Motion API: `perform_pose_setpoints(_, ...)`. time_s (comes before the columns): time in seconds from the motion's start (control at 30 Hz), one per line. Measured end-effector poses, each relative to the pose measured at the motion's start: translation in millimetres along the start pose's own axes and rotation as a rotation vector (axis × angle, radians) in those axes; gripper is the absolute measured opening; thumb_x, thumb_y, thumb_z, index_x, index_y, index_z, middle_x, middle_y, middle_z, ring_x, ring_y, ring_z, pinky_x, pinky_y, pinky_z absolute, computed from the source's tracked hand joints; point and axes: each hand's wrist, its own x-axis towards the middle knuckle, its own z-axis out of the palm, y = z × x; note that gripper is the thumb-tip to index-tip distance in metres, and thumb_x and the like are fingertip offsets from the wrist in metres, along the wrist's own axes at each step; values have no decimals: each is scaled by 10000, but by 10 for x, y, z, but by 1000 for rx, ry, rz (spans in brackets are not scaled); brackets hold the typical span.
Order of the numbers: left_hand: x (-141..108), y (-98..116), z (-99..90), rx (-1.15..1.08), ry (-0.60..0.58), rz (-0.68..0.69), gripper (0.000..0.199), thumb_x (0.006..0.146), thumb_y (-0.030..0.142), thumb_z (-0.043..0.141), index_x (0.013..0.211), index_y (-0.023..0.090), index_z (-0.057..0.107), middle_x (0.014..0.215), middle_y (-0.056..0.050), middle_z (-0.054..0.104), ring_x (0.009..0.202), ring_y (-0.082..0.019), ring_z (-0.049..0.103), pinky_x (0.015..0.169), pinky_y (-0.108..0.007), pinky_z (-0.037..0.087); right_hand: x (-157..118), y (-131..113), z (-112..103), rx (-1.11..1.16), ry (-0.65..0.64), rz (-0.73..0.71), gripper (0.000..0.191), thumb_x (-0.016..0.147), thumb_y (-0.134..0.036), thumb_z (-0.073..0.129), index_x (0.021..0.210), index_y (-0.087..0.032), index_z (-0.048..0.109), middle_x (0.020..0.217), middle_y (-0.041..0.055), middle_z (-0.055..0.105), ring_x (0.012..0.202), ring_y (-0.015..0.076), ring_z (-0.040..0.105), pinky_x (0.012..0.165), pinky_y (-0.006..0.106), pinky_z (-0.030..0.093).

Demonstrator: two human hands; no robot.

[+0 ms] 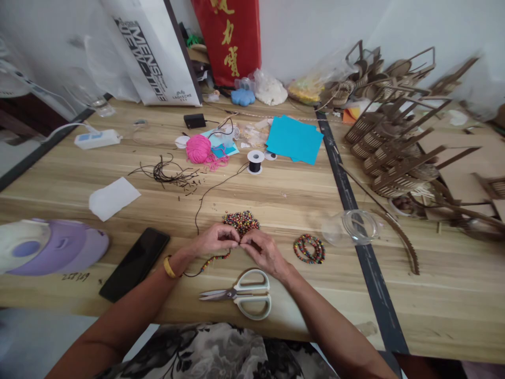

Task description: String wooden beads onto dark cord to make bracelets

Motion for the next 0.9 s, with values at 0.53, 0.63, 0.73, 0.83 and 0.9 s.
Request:
perform_pose_setpoints(0.53, -21, 35, 11, -19, -36, -10, 218, 743, 305, 647, 815, 103, 603, 749, -31, 605, 679, -104, 528, 653, -223, 419, -16, -6, 11, -26, -13, -24, 145, 937, -274, 490, 863, -181, 574, 776, 51, 599, 715, 157, 544, 663, 274, 453)
perform_pose_setpoints(0.63, -39, 33, 15, -9, -42, -29, 181, 751, 270, 620, 830, 111, 586, 728, -13, 576, 651, -93, 506, 618, -206, 407, -15, -24, 3, -3, -3, -20, 131, 933, -258, 499, 862, -178, 573, 782, 51, 597, 726, 155, 548, 672, 271, 453)
perform_pose_setpoints(0.73, -51, 12, 8, 19, -55, -19, 145, 751, 208, 580, 866, 120, 581, 736, -4, 569, 631, -83, 489, 594, -190, 400, -17, -39, -7, 25, 13, -19, 118, 931, -243, 504, 865, -174, 575, 796, 55, 602, 743, 154, 554, 684, 269, 454)
perform_pose_setpoints(0.83, -52, 2, -5, 65, -67, 9, 156, 735, 151, 547, 880, 120, 596, 762, -9, 591, 636, -81, 490, 592, -180, 396, -16, -50, -12, 38, 21, -17, 118, 931, -247, 506, 874, -173, 578, 811, 59, 608, 757, 155, 560, 693, 271, 459)
perform_pose_setpoints(0.9, -52, 18, -12, 86, -65, 7, 165, 735, 148, 537, 881, 117, 609, 742, -5, 594, 619, -79, 482, 571, -173, 382, -14, -56, -10, 42, 20, -14, 128, 933, -259, 503, 876, -174, 580, 813, 61, 611, 760, 157, 562, 696, 276, 463)
